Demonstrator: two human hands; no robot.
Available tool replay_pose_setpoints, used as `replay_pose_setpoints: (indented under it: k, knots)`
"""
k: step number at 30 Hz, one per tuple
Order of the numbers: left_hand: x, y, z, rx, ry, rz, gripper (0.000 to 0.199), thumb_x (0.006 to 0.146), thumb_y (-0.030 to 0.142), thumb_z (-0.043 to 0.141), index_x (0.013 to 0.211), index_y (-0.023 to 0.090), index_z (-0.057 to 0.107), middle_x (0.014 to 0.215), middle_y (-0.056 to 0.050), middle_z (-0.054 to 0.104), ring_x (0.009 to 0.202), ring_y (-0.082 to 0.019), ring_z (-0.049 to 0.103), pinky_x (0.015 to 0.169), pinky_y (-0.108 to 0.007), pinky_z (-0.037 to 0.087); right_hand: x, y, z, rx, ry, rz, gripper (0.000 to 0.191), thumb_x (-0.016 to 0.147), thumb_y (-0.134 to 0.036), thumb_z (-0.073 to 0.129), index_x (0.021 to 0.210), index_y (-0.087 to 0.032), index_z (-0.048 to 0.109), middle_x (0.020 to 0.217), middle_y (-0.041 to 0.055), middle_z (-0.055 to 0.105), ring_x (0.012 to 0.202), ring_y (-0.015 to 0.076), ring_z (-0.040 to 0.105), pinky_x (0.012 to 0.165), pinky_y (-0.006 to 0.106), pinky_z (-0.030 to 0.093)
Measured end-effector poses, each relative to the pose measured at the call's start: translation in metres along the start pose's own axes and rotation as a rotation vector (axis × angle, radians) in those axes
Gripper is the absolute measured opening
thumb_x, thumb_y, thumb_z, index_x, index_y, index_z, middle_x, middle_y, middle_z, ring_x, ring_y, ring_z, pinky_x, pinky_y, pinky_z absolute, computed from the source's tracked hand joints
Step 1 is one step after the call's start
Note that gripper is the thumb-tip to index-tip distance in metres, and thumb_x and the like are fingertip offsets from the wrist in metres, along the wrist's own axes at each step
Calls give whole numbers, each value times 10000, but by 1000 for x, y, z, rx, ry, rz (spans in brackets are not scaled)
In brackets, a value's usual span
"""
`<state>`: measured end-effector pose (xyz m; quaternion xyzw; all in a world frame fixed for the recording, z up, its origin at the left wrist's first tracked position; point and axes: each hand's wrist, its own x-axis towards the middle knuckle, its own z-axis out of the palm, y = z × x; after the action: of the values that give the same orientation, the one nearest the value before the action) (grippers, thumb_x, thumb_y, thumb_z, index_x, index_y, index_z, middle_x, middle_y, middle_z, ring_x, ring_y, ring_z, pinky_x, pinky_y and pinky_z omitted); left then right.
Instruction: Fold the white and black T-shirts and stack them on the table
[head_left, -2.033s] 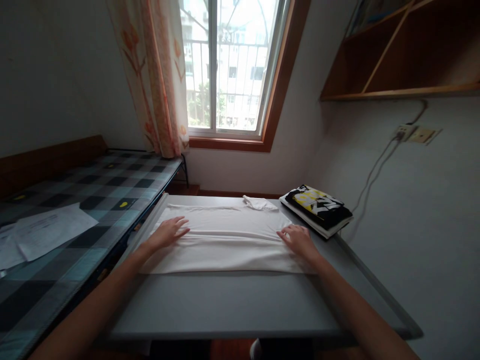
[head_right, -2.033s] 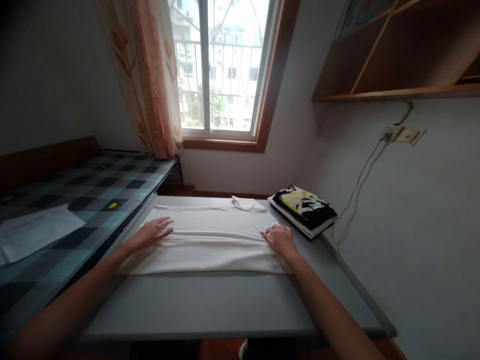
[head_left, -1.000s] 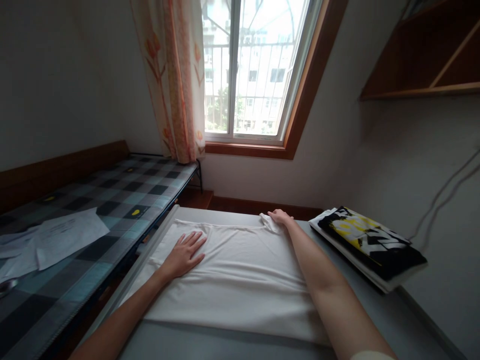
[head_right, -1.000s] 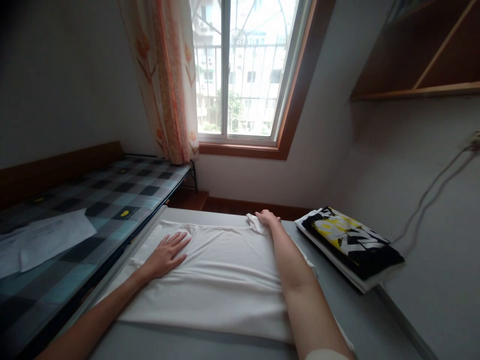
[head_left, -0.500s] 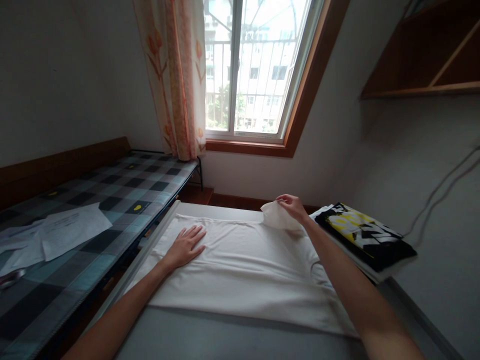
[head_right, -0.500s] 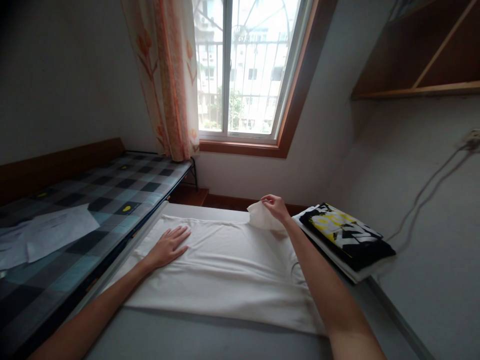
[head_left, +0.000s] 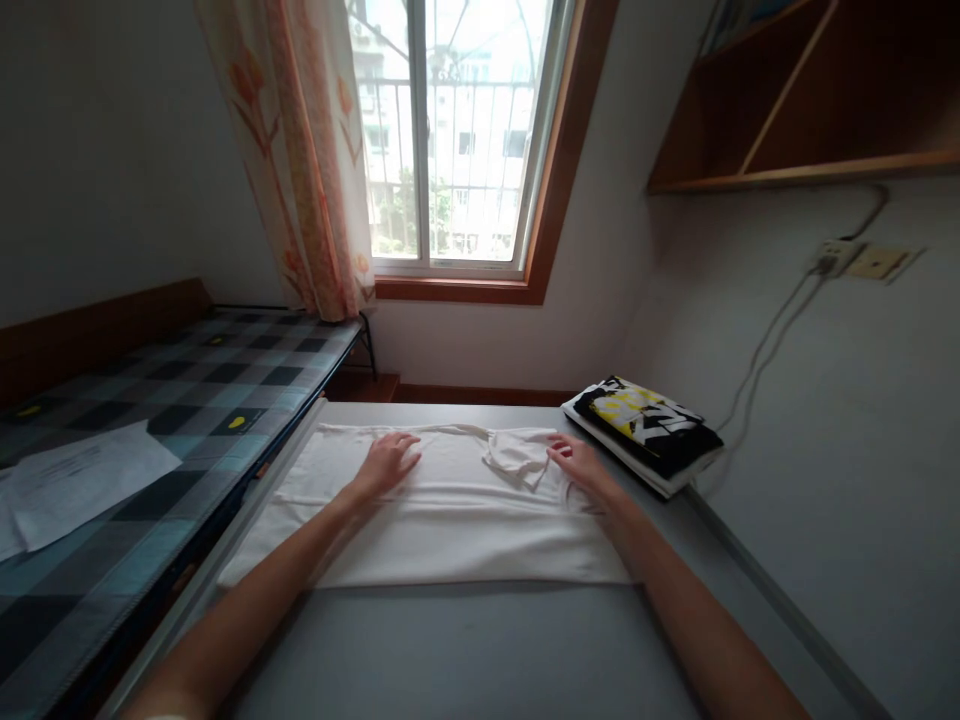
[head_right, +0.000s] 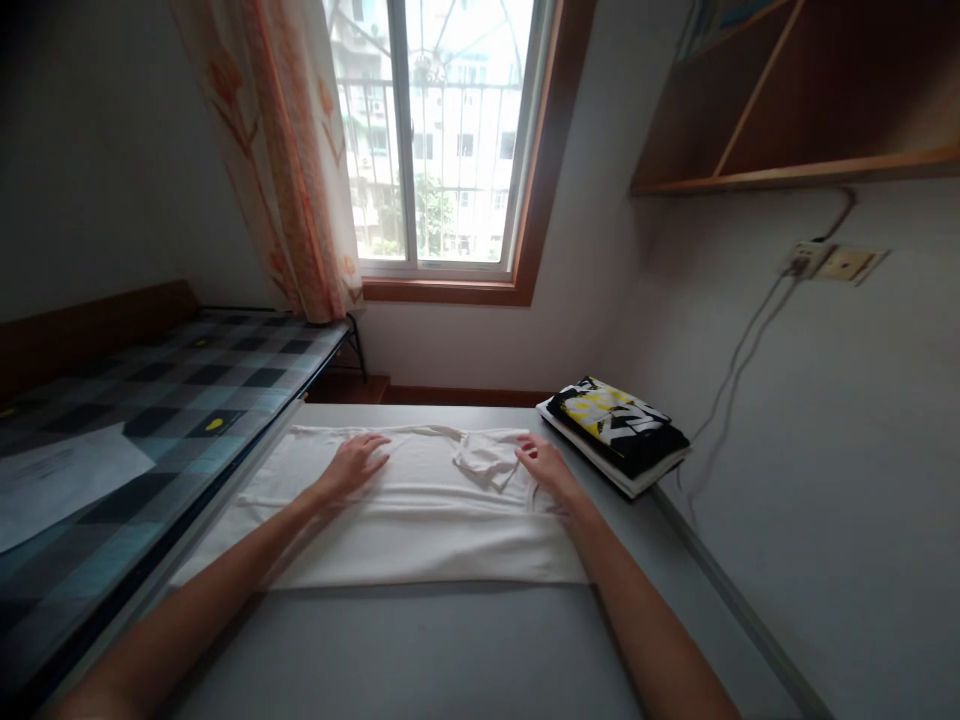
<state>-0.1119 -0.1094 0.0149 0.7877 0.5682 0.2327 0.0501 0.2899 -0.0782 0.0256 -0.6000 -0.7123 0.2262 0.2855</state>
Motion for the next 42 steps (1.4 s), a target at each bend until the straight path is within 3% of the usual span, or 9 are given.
replay_pose_setpoints:
  k: [4, 8, 14, 19, 23, 27, 33, 38, 42]
  knots:
    - [51, 57, 29, -389, -161, -43, 396, 849, 367, 540, 1199, 204, 628, 1077, -91, 693, 1001, -231, 623, 946, -373, 439, 23, 6, 13, -63, 146, 196, 479, 816, -333, 544, 1250, -132, 580, 977, 114, 702, 889, 220, 661, 821, 309, 493]
    - [92, 96, 59, -642, -248, -171, 404, 802, 338, 578, 1128, 114, 659, 1077, -147, 692, 948, -232, 642, 859, -327, 472, 36, 7, 24, -74, 164, 238, 460, 830, -312, 521, 1253, -142, 580, 999, 99, 704, 909, 211, 658, 812, 280, 484]
    - [110, 116, 84, -555, -176, -249, 319, 751, 258, 601, 1038, 135, 663, 953, -102, 684, 939, -235, 607, 832, -334, 445, 33, 10, 34, -223, 222, 236, 382, 878, -284, 459, 1218, -193, 605, 1122, 105, 674, 1028, 228, 619, 846, 281, 457]
    - [103, 119, 89, -410, -99, -276, 386, 731, 181, 591, 1114, 162, 633, 1129, -130, 611, 1099, -278, 522, 932, -389, 383, 26, 7, 39, -392, 353, 235, 396, 890, -186, 380, 1182, -188, 647, 1153, 141, 633, 1031, 250, 589, 872, 322, 432]
    - [92, 125, 93, -110, 34, -35, 432, 852, 230, 487, 1279, 199, 541, 1392, -129, 449, 1250, -269, 428, 1025, -418, 327, 23, -13, 48, -484, 400, 24, 398, 930, -288, 380, 1228, -188, 624, 1324, 134, 535, 1181, 264, 488, 981, 374, 360]
    - [83, 124, 101, 68, -76, 210, 494, 957, 371, 337, 1405, 176, 408, 1482, -128, 387, 1384, -251, 297, 1118, -449, 220, 21, -26, 62, -573, 144, -142, 497, 967, -446, 304, 1384, -245, 485, 1515, 81, 349, 1380, 264, 272, 1108, 438, 186]
    - [77, 77, 87, 153, -197, 189, 552, 964, 508, 268, 1456, 273, 354, 1541, -72, 311, 1421, -278, 243, 1135, -503, 175, 20, -14, 64, -620, -52, 53, 615, 953, -570, 188, 1484, -286, 312, 1565, 74, 246, 1433, 284, 164, 1128, 500, 80]
    - [57, -23, 36, 242, -194, -7, 496, 970, 418, 287, 1424, 264, 413, 1522, -83, 347, 1408, -287, 269, 1117, -525, 206, 22, -13, 59, -626, -74, 72, 617, 946, -586, 210, 1480, -296, 319, 1561, 74, 257, 1426, 298, 179, 1117, 545, 92]
    - [29, -107, -19, 344, -128, -56, 439, 949, 339, 329, 1289, 193, 564, 1395, -137, 499, 1271, -281, 459, 1056, -466, 321, 30, -7, 37, -666, -2, -45, 470, 983, -410, 265, 1349, -254, 516, 1381, 96, 524, 1279, 271, 416, 1104, 529, 160]
